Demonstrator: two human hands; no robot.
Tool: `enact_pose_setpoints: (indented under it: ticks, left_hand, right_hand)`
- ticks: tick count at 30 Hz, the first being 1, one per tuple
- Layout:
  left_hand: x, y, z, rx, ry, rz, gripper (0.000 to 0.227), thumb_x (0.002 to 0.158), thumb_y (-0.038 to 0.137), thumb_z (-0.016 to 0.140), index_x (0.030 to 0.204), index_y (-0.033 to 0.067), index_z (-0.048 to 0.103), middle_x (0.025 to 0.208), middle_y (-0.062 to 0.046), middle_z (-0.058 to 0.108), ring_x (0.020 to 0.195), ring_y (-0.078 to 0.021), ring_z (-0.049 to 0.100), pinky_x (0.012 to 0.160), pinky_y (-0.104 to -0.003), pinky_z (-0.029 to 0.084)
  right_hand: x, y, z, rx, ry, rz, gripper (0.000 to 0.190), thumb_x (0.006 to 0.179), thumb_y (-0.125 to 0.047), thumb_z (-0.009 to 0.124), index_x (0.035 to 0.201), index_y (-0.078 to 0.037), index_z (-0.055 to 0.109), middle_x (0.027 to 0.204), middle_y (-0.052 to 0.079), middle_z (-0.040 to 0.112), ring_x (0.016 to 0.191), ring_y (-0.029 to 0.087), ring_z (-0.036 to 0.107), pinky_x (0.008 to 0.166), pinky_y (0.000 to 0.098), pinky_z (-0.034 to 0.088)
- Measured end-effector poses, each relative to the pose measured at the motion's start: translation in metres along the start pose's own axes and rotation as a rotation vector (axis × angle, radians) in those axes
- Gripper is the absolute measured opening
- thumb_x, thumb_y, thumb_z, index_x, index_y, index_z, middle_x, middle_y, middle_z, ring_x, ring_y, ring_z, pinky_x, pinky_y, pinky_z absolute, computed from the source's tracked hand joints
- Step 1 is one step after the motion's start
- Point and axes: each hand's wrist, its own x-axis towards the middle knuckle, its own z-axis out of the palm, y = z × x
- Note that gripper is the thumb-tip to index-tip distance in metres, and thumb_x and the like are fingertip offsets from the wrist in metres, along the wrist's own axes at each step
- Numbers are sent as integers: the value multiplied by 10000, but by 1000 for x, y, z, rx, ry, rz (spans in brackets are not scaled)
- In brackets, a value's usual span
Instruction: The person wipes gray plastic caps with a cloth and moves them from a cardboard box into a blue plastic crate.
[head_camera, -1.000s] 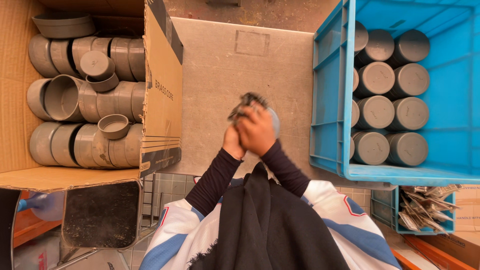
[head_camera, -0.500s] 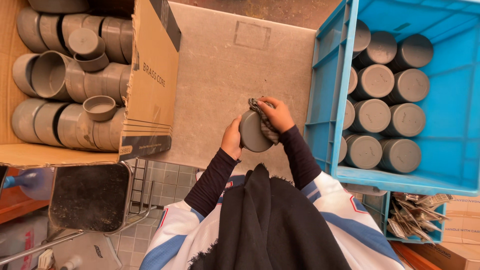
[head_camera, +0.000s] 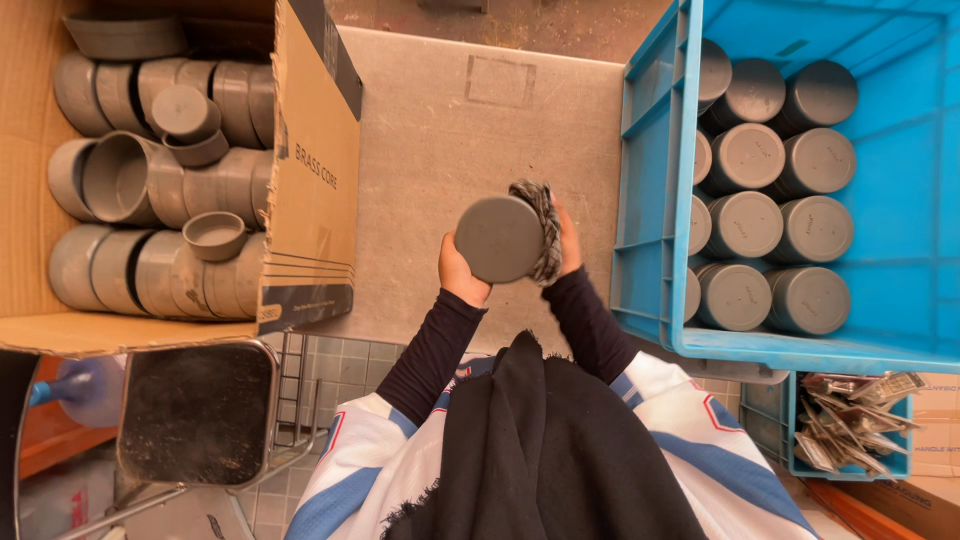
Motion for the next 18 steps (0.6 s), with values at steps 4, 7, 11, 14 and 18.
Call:
enact_pose_setpoints:
  ticks: [4, 7, 11, 14, 18]
  left_hand:
    - [8, 11, 12, -30, 38, 10, 167, 867, 210, 542, 755, 101, 601, 742, -86, 685, 619, -229, 679, 558, -304, 540]
    - [1, 18, 6, 10, 32, -31, 192, 882, 283, 509, 783, 134, 579, 713, -59, 641, 621, -209, 654, 575, -271, 509]
    - [7, 48, 6, 355, -214, 65, 374, 930, 448, 486, 810, 121, 623, 652, -31, 616, 576, -130, 628, 538, -224, 487]
    - [8, 68, 15, 629, -420, 167, 447, 956, 474, 543, 779, 77, 642, 600, -75, 640, 511, -149, 647, 465, -214, 499]
    - [17, 71, 3, 415, -351, 98, 246, 945, 262, 630, 841, 49, 694, 775, -153, 708, 636, -206, 693, 590, -307, 563]
  right_hand:
    - [-19, 54, 18, -80, 119, -379, 407, 1070, -335, 337, 1392, -149, 503, 1371, 120, 551, 1225, 256, 534, 1051, 455, 446]
    - [-4, 53, 16, 599, 316, -144, 424, 867, -493, 609, 1117, -159, 690, 1124, 79, 698, 956, 266, 682, 851, 444, 574]
    - [-5, 27, 1, -25, -76, -241, 417, 1013, -272, 433, 1251, 59, 522, 1166, 169, 599, 1043, 213, 604, 881, 231, 504]
    - [-5, 29, -6, -741, -103, -368, 384, 1015, -231, 427, 1294, 17, 518, 1269, 108, 574, 1209, 199, 545, 1063, 207, 426]
    - [-38, -18, 142, -271, 576, 255, 609, 974, -268, 471, 1535, -160, 261, 1576, -14, 269, 1427, 49, 273, 1181, 138, 215]
